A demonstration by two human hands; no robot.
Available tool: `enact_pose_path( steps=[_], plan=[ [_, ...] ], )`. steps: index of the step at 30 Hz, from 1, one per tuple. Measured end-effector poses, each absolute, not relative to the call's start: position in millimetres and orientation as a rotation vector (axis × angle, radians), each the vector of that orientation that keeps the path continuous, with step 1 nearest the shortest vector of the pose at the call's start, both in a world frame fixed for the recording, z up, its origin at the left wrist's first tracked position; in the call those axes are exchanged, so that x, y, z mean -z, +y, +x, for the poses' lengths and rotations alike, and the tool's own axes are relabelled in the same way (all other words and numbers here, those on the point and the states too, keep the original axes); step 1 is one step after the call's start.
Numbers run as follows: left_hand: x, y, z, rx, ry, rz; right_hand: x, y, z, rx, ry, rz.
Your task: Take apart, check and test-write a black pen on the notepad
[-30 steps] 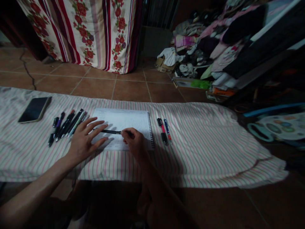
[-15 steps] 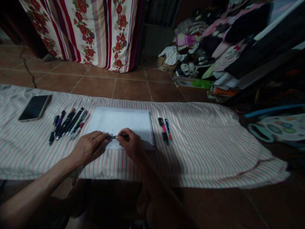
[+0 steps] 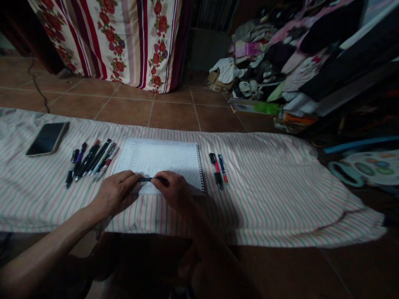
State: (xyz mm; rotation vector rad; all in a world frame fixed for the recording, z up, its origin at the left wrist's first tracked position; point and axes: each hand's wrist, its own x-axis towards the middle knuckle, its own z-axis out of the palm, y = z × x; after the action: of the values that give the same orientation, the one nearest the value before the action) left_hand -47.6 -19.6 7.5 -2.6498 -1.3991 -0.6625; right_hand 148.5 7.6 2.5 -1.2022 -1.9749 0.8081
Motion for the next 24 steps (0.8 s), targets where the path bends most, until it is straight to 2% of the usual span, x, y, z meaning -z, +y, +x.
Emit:
enact_pose_path(
  steps=[4, 17, 24],
  plan=[
    [-8.8, -20.7, -44.9, 0.658, -1.369, -2.66, -4.2, 7.2, 150.4, -0.853, -1.996, -1.242],
    [-4.1, -22.3, -41.3, 0.657, -1.51, -2.759, -1.8, 5.7, 150.6, -1.362, -1.639, -1.207],
    [-5.2, -22.9, -40.6, 0.775, -1.486, -2.767, -8.2, 4.1, 150.2, -1.368, -1.638, -1.251]
  ],
)
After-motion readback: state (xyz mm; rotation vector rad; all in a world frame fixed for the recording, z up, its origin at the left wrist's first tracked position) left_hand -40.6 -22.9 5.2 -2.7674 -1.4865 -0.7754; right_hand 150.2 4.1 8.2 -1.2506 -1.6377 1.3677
